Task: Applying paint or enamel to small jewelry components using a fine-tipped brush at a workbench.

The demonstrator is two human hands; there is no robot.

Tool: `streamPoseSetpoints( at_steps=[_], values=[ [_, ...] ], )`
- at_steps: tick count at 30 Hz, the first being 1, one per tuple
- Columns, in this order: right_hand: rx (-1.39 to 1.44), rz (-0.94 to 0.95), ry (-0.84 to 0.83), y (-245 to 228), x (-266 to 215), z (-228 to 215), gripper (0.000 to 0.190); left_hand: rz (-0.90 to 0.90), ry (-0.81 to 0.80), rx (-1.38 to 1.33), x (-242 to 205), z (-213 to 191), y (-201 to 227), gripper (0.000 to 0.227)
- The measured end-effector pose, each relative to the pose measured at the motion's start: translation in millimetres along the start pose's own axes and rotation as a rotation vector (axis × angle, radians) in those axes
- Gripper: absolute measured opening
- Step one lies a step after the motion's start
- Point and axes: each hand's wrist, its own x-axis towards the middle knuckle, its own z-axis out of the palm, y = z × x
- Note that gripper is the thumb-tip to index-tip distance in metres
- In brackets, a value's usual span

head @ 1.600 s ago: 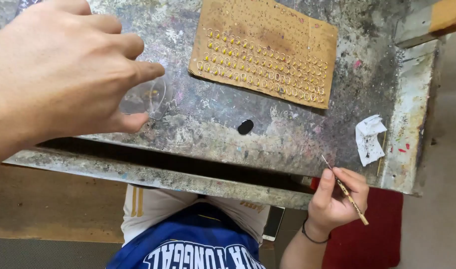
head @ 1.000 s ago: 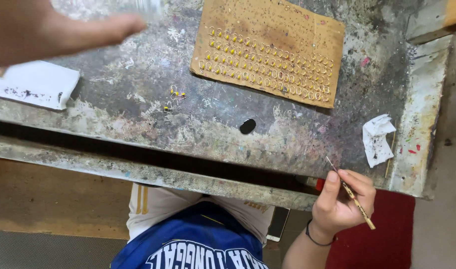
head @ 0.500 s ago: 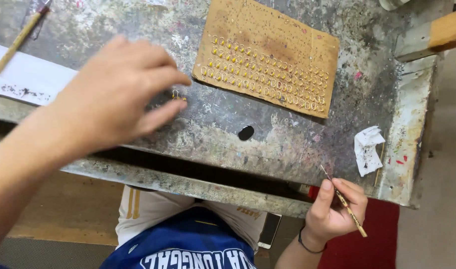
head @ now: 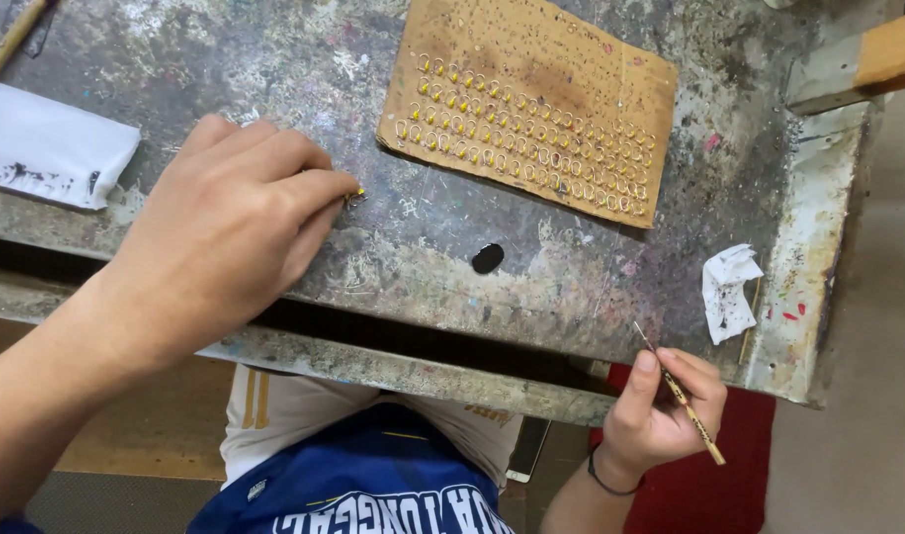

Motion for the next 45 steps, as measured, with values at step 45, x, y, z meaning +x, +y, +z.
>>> streamPoseSetpoints(
  at_steps=[45],
  values=[
    [-0.024,0.004,0.008,2.3,-1.2,-0.8,0.020,0.005,-0.027,0.041,0.6,-0.8,6.9,0.023]
  ],
)
